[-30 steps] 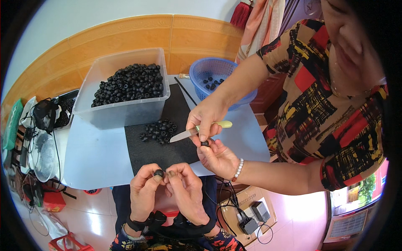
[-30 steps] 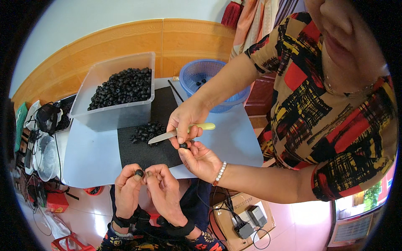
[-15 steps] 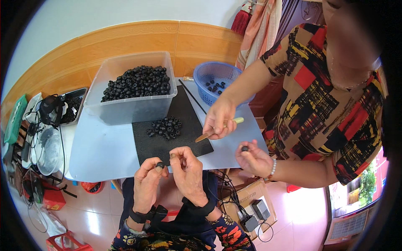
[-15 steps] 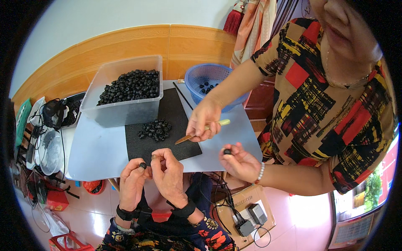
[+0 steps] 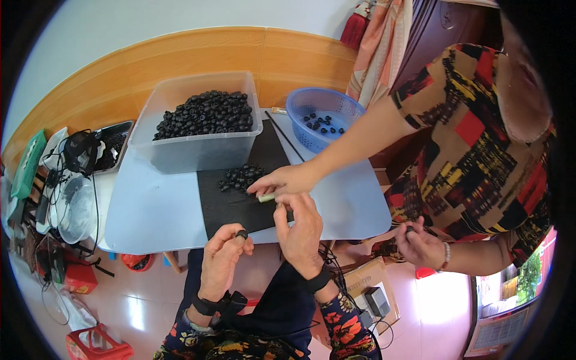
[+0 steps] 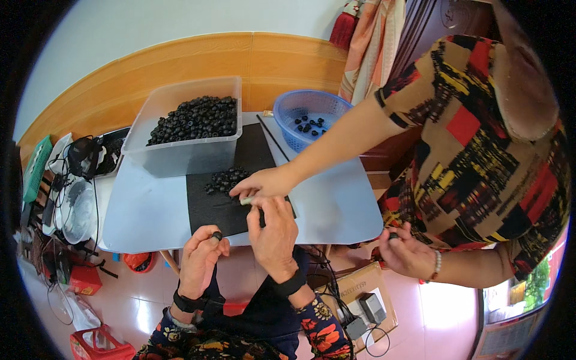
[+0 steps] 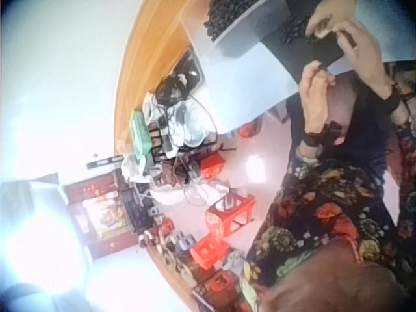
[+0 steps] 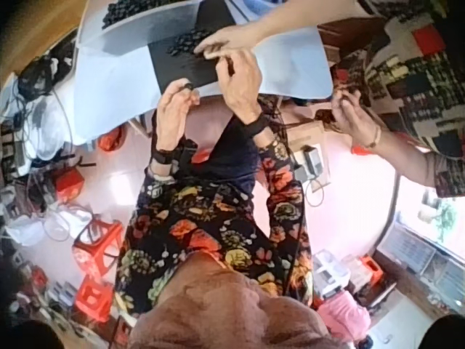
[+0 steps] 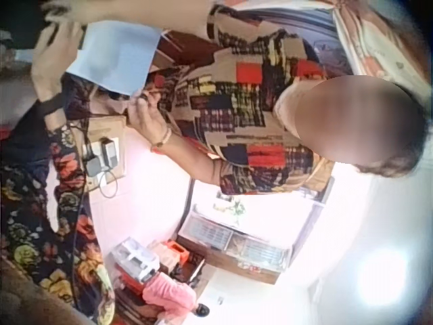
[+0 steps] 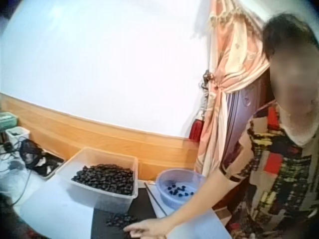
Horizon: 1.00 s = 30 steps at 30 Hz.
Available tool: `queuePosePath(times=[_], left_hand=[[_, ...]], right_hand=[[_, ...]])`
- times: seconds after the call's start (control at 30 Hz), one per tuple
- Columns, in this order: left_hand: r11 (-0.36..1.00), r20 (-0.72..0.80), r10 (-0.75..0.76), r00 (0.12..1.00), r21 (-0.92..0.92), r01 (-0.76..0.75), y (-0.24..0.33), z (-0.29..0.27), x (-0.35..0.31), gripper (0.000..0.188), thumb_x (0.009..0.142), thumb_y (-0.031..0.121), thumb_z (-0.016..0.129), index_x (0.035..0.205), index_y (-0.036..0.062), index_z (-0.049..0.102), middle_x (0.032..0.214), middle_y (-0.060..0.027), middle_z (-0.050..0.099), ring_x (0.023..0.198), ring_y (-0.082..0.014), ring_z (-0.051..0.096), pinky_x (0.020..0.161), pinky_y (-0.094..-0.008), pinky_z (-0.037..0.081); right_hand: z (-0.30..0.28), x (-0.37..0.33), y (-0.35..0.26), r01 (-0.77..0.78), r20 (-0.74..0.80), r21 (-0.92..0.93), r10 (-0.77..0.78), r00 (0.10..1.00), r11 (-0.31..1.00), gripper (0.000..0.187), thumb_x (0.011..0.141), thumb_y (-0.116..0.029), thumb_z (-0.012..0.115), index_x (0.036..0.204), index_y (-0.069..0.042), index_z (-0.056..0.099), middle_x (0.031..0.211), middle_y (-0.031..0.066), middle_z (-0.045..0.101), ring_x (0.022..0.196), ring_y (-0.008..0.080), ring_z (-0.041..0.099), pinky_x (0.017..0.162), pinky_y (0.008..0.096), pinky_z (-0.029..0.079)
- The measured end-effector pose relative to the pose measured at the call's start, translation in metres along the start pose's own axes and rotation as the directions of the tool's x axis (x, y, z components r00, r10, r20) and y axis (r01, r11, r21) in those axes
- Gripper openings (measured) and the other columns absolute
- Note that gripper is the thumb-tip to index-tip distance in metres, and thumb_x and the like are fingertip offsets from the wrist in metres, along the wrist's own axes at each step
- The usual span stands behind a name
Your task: Trimming flash or excess material from small black rubber components using a knife.
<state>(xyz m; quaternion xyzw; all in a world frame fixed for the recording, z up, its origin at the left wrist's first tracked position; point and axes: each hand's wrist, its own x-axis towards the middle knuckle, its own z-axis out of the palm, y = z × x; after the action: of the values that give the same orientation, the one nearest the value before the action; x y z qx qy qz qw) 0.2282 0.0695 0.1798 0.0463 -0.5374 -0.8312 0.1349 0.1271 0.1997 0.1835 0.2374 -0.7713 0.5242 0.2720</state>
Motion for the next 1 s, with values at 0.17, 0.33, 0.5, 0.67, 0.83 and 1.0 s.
queuePosePath(times=[0.17, 0.33, 0.5, 0.67, 0.83, 1.0], left_hand=[[1.000, -0.046, -0.011, 0.999, -0.019, 0.010, 0.007, -0.021, 0.009, 0.016, 0.092, 0.009, 0.047, 0.103, 0.0007, 0.055, 0.077, -0.0055, 0.055, 0.079, -0.0179, 0.054, 0.073, -0.0302, 0.042], [0.998, -0.066, -0.025, 0.997, -0.052, 0.022, 0.008, -0.037, 0.016, 0.017, 0.092, 0.011, 0.047, 0.104, 0.0010, 0.055, 0.076, -0.0066, 0.057, 0.078, -0.0188, 0.055, 0.073, -0.0310, 0.043], [0.990, -0.045, -0.041, 0.998, -0.138, 0.035, 0.005, -0.048, 0.018, 0.018, 0.092, 0.014, 0.049, 0.104, 0.0018, 0.055, 0.075, -0.0080, 0.058, 0.078, -0.0209, 0.055, 0.073, -0.0321, 0.043], [0.959, 0.074, -0.027, 0.997, -0.279, 0.047, 0.006, -0.052, 0.022, 0.019, 0.092, 0.013, 0.050, 0.105, 0.0009, 0.055, 0.075, -0.0080, 0.058, 0.078, -0.0232, 0.054, 0.074, -0.0344, 0.044], [0.971, 0.071, 0.020, 0.997, -0.240, -0.002, 0.000, -0.051, 0.024, 0.019, 0.091, 0.013, 0.051, 0.106, 0.0011, 0.055, 0.075, -0.0076, 0.057, 0.079, -0.0239, 0.054, 0.074, -0.0349, 0.043], [0.970, 0.093, 0.020, 0.995, -0.243, 0.003, -0.004, -0.057, 0.029, 0.020, 0.091, 0.013, 0.050, 0.106, 0.0016, 0.055, 0.075, -0.0081, 0.057, 0.078, -0.0250, 0.053, 0.073, -0.0360, 0.043]], right_hand=[[0.031, 0.009, 0.006, 0.065, 0.134, -0.048, -0.058, 0.989, 0.997, 0.015, 0.075, -0.006, 0.064, 0.090, -0.007, 0.061, 0.093, 0.0097, 0.060, 0.083, 0.0300, 0.055, 0.072, 0.0385, 0.045], [0.055, 0.013, 0.014, 0.229, 0.381, -0.176, -0.148, 0.913, 0.957, 0.022, 0.071, -0.011, 0.067, 0.092, -0.007, 0.064, 0.095, 0.0056, 0.060, 0.092, 0.0258, 0.053, 0.079, 0.0383, 0.041], [0.075, 0.014, 0.027, 0.372, 0.479, -0.275, -0.209, 0.852, 0.887, 0.016, 0.071, -0.012, 0.064, 0.086, -0.007, 0.065, 0.088, 0.0040, 0.058, 0.088, 0.0238, 0.052, 0.076, 0.0382, 0.039], [0.075, 0.023, 0.040, 0.502, 0.543, -0.196, -0.333, 0.771, 0.842, 0.016, 0.075, -0.016, 0.066, 0.089, -0.007, 0.065, 0.090, 0.0039, 0.058, 0.088, 0.0212, 0.053, 0.076, 0.0371, 0.038], [0.068, 0.025, 0.042, 0.461, 0.570, -0.131, -0.314, 0.760, 0.878, 0.025, 0.075, -0.015, 0.069, 0.095, -0.003, 0.062, 0.098, 0.0065, 0.058, 0.094, 0.0224, 0.053, 0.078, 0.0363, 0.040], [0.069, 0.023, 0.049, 0.467, 0.553, -0.141, -0.322, 0.769, 0.873, 0.028, 0.074, -0.012, 0.068, 0.098, 0.000, 0.061, 0.102, 0.0090, 0.058, 0.096, 0.0248, 0.053, 0.079, 0.0381, 0.043]])
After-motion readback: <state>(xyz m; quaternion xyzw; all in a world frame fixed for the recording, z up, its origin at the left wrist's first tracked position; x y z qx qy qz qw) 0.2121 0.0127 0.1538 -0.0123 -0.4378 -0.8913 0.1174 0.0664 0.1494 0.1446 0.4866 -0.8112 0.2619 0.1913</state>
